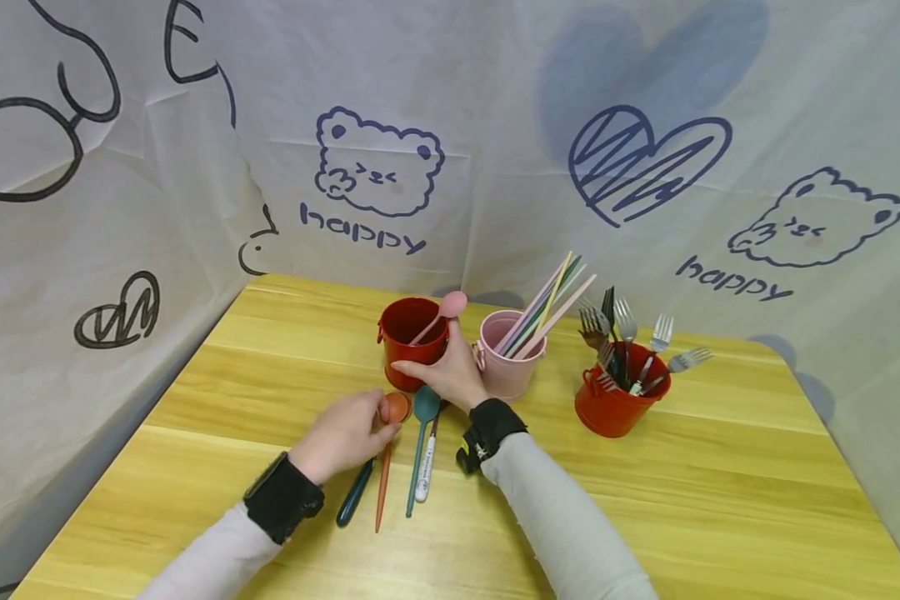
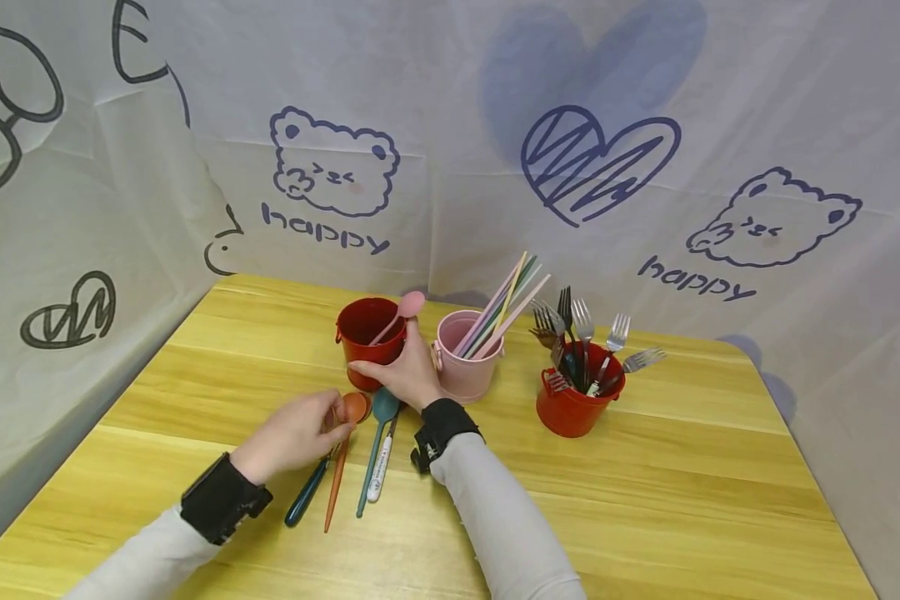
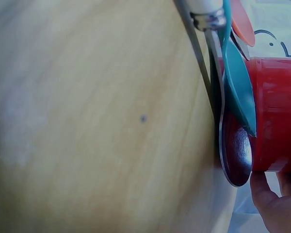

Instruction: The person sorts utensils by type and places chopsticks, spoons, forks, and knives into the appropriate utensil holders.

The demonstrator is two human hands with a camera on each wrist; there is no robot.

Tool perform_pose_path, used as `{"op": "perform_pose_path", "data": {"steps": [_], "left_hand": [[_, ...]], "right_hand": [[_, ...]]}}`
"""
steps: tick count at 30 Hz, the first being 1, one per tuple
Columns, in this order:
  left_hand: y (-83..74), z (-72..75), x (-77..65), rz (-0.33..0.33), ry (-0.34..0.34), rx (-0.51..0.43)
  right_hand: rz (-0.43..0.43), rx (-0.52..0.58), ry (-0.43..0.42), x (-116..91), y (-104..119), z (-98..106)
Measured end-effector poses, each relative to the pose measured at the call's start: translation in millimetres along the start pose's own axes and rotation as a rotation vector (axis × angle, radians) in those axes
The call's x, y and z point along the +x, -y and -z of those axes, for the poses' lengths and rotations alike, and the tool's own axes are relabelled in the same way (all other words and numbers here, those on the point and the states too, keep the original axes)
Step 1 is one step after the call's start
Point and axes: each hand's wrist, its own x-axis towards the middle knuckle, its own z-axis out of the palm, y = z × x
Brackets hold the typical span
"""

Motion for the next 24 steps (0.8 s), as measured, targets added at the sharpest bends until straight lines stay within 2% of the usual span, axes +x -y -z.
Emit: {"op": "perform_pose_path", "data": {"steps": [7,13,24], "left_hand": [[-3.8,-7.9,-3.8,0.026,0.072,0.045],[-4.1,-12.7,-4.3,0.045,0.087,0.118],[-7.0,-12.9,-2.1,0.072,0.112,0.179]], "right_hand": [[0.004,-0.01,-0.012,0,-5,-1],[-0.004,-0.018,-0.014,0,-4,-2],[-0.034,-0.023,-0.009,0,-3,-1]]}}
